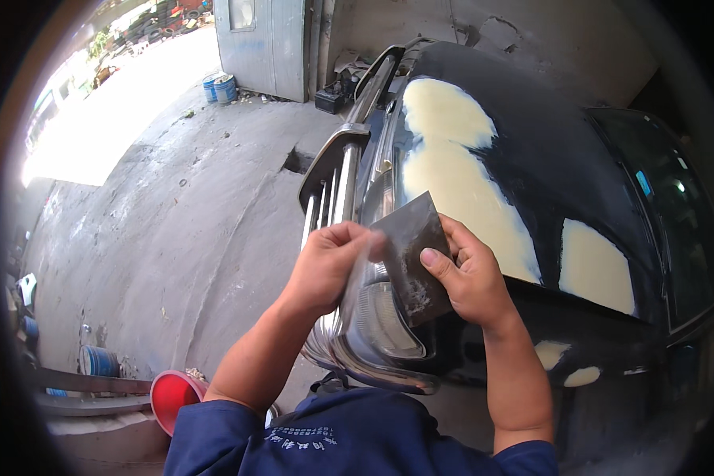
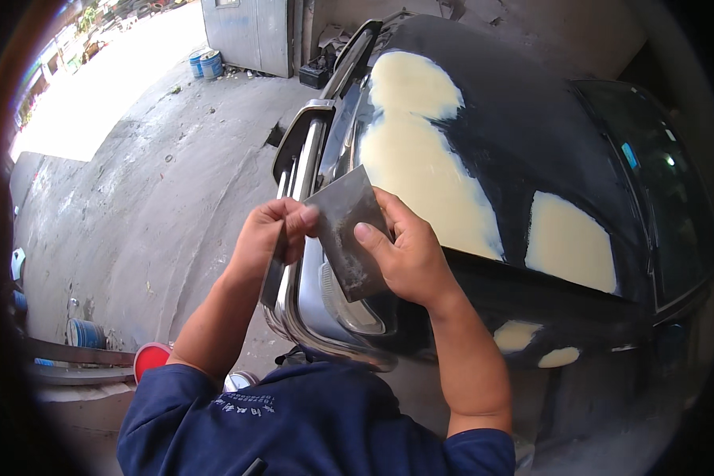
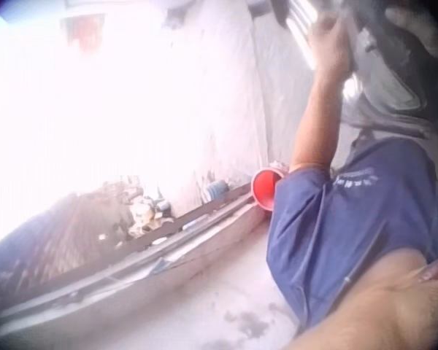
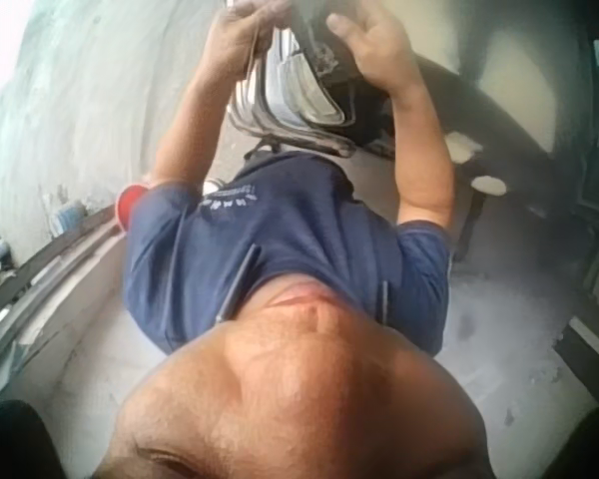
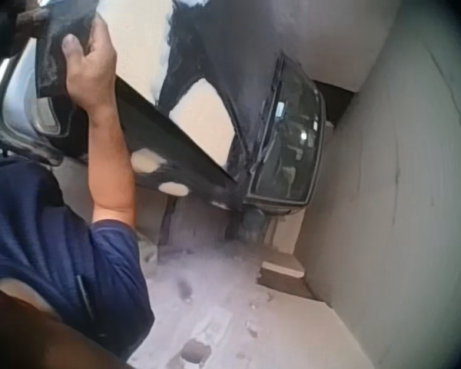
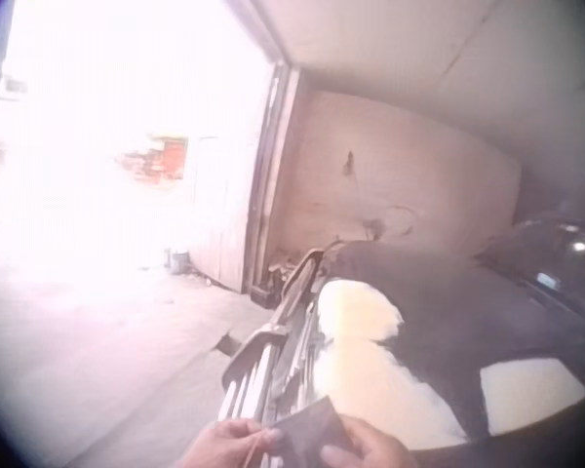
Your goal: The person sands the front hood of a black car using sandpaper to smooth the surface. They wipe the hood with a cloth, then use a sanding block and sandpaper to abrade the primed areas.
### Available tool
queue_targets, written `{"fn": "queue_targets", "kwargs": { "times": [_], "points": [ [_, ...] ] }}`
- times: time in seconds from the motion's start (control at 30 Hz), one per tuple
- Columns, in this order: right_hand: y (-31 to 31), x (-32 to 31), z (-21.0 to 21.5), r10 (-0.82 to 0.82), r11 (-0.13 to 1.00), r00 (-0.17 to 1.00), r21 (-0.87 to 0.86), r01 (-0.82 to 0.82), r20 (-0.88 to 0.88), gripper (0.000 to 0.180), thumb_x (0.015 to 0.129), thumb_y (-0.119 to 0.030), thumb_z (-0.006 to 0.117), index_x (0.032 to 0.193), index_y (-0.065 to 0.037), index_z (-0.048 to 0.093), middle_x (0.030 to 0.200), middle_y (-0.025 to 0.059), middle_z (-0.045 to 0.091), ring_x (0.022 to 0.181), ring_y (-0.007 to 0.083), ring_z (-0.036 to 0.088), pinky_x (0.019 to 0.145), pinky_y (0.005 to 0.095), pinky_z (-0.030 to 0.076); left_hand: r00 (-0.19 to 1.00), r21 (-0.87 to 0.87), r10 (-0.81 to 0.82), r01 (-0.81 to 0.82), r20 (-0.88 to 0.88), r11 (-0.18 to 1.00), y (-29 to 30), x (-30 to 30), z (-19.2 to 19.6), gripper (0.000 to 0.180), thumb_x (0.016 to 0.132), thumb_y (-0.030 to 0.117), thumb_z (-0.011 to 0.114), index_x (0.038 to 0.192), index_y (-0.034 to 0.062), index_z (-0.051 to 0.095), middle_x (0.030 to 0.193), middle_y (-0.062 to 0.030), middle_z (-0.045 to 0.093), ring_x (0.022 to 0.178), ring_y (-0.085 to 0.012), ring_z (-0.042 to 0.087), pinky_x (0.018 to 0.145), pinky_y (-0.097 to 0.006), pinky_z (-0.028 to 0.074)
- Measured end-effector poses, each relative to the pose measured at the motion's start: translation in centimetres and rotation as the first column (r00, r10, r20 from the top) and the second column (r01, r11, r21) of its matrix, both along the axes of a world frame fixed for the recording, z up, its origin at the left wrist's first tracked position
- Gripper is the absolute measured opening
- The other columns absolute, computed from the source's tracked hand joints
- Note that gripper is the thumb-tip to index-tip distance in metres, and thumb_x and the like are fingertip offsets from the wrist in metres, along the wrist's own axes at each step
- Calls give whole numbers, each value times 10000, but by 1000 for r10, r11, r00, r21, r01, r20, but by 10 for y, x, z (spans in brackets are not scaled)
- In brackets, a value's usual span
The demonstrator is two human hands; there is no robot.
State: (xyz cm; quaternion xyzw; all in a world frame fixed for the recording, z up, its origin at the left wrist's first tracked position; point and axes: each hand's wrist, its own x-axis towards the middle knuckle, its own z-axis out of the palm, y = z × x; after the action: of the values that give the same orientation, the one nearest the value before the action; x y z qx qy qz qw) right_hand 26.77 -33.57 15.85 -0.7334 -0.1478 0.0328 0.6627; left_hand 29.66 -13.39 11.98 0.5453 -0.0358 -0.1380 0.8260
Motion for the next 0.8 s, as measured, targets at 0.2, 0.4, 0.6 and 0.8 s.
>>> {"fn": "queue_targets", "kwargs": {
  "times": [0.2, 0.4, 0.6, 0.8],
  "points": [
    [11, 1, -6, 5, 999, 1000, 48, -5, -19, 434, 927, -45, 554, 1323, 69, 418, 1174, 121, 606, 1070, 145, 568, 945, 281, 433, 946, -324, 303, -252, 118, 912, 56, 26, -11, 246, 963, 253, 520, 791, 89, 456, 644, -12, 463, 396, -47, 379, 355, -206, 308],
    [35, 12, -23, 9, 989, 990, -150, 13, 143, 414, 956, -195, 540, 1277, 56, 468, 1020, 201, 654, 970, 245, 641, 864, 335, 476, 983, -115, 21, 0, 181, 993, 29, -23, -33, 241, 965, 241, 547, 1064, 24, 517, 655, 0, 519, 410, -56, 413, 381, -186, 289],
    [-47, 55, -4, -63, 330, 829, -772, 542, 555, 727, 962, -552, 359, 1386, 39, 387, 1485, 253, 271, 1405, 351, 223, 1139, 438, 194, 935, -221, 346, -322, 78, 921, 68, -19, -42, 144, 977, 167, 507, 856, 89, 517, 508, 10, 466, 356, -58, 368, 361, -207, 281],
    [-25, 116, -14, -129, 48, 971, -977, 207, 199, 890, 916, -677, 271, 1459, 26, 227, 1528, 237, 169, 1444, 334, 99, 1168, 438, 72, 904, -289, 422, -423, -71, 859, 76, -14, -53, 93, 969, 156, 513, 907, 93, 540, 505, -10, 494, 324, -83, 365, 327, -220, 294]
  ]
}}
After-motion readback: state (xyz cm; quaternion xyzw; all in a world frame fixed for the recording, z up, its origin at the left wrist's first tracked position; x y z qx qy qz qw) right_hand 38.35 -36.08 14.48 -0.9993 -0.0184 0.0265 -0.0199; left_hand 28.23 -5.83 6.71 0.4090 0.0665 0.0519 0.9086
